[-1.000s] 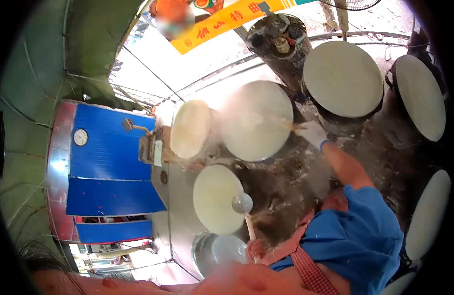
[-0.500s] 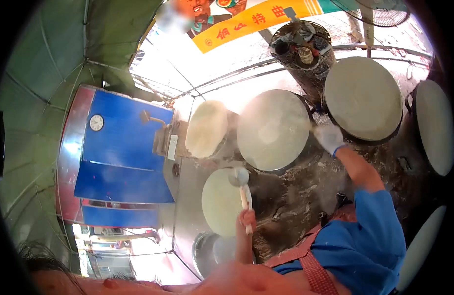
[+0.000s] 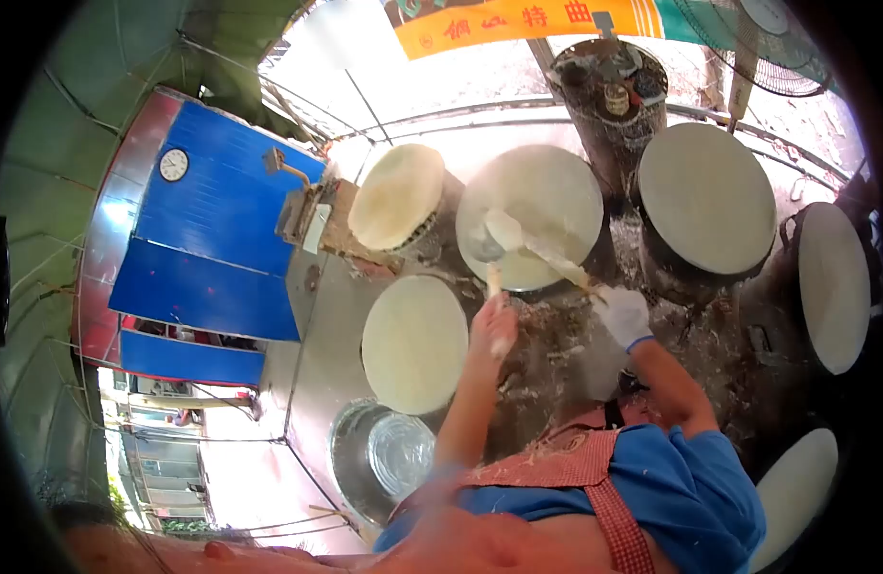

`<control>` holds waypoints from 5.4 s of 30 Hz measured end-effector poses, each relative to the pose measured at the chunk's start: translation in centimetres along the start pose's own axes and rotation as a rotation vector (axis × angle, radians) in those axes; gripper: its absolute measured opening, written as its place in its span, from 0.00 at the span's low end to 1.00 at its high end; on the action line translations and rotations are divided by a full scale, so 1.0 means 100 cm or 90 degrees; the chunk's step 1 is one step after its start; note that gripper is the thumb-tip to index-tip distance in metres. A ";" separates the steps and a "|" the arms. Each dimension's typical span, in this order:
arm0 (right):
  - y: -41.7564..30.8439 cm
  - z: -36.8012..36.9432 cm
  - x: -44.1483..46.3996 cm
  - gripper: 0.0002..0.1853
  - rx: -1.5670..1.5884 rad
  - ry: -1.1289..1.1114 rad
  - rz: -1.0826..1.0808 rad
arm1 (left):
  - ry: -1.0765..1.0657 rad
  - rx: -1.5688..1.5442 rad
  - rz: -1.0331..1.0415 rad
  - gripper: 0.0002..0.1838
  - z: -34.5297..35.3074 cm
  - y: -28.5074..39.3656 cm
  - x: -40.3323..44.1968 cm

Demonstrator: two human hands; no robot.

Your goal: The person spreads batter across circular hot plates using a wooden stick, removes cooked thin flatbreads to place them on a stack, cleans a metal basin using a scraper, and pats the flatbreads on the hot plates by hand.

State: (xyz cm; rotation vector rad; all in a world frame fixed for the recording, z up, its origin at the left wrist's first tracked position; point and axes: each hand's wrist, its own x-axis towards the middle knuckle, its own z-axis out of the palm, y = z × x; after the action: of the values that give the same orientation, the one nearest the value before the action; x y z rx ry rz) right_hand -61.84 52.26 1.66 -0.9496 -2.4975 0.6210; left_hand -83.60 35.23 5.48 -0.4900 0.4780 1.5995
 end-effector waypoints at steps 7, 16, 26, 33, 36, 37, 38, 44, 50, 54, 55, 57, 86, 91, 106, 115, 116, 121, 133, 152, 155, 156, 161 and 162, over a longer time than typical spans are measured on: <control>-0.007 0.015 -0.031 0.15 -0.177 0.182 -0.072 | -0.147 -0.183 -0.106 0.20 -0.043 -0.034 -0.087; 0.026 -0.001 -0.040 0.12 -0.229 0.096 0.253 | -0.043 0.075 -0.294 0.16 -0.074 -0.037 -0.125; 0.099 -0.131 -0.325 0.18 -0.033 0.351 0.589 | 0.137 0.129 -0.326 0.21 -0.029 -0.183 -0.120; 0.094 -0.179 -0.484 0.18 0.045 0.559 0.842 | 0.039 0.024 -0.796 0.20 -0.044 -0.256 -0.008; 0.146 -0.160 -0.476 0.21 0.247 0.674 0.686 | 0.013 0.051 -0.810 0.20 -0.016 -0.289 0.005; 0.156 -0.163 -0.463 0.22 0.371 0.675 0.636 | 0.016 0.058 -0.802 0.21 -0.007 -0.295 0.006; 0.161 -0.170 -0.447 0.23 0.494 0.675 0.586 | 0.021 0.069 -0.797 0.21 0.002 -0.299 0.008; 0.229 -0.165 -0.361 0.21 0.790 0.668 0.640 | 0.082 0.157 -0.792 0.21 0.038 -0.290 0.037; 0.233 -0.146 -0.332 0.21 0.824 0.650 0.720 | 0.087 0.178 -0.878 0.18 0.027 -0.257 0.087; 0.241 -0.152 -0.325 0.21 0.701 0.652 0.714 | 0.207 0.226 -0.834 0.15 0.044 -0.252 0.096; 0.249 -0.150 -0.328 0.22 0.652 0.658 0.696 | 0.225 0.229 -0.828 0.15 0.048 -0.253 0.097; 0.249 -0.163 -0.339 0.19 0.046 0.587 0.643 | 0.254 0.241 -0.816 0.17 0.057 -0.255 0.098; 0.257 -0.214 -0.346 0.17 -0.059 0.552 0.735 | 0.220 0.255 -0.807 0.13 0.063 -0.258 0.113; 0.264 -0.198 -0.345 0.14 -0.260 0.478 0.801 | 0.204 0.292 -0.773 0.15 0.070 -0.254 0.103; 0.256 -0.208 -0.337 0.14 -0.305 0.396 0.828 | 0.124 0.228 -0.826 0.19 0.038 -0.235 0.115; 0.265 -0.199 -0.397 0.20 0.315 0.594 0.639 | 0.147 0.221 -0.867 0.17 0.041 -0.245 0.115; 0.247 -0.203 -0.405 0.20 0.442 0.610 0.659 | 0.151 0.217 -0.874 0.17 0.042 -0.246 0.116; 0.127 -0.207 -0.464 0.16 0.049 0.372 0.732 | 0.238 0.346 -0.813 0.15 0.079 -0.259 0.101; -0.284 -0.245 -0.713 0.15 -0.250 -0.351 1.052 | 0.299 0.472 -0.972 0.14 0.091 -0.284 0.102; -0.013 -0.096 -0.671 0.17 -0.003 0.900 1.074 | 0.163 0.251 -0.996 0.22 0.021 -0.340 -0.038; 0.018 -0.126 -0.666 0.15 -0.063 0.873 1.127 | 0.156 0.269 -0.969 0.21 0.029 -0.335 -0.051; 0.031 -0.135 -0.665 0.15 -0.092 0.875 1.143 | 0.146 0.268 -0.983 0.21 0.025 -0.332 -0.044; 0.083 -0.169 -0.693 0.11 -0.179 0.864 1.057 | 0.203 0.338 -0.915 0.21 0.043 -0.328 -0.026; 0.088 -0.186 -0.694 0.11 -0.134 0.875 1.032 | 0.163 0.418 -0.913 0.21 0.035 -0.318 -0.004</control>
State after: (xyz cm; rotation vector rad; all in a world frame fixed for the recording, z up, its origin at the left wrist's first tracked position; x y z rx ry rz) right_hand 0.04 14.85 -1.77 -2.2526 -0.2807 -0.0746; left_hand -52.01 39.47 8.03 -0.3588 0.5897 -0.0236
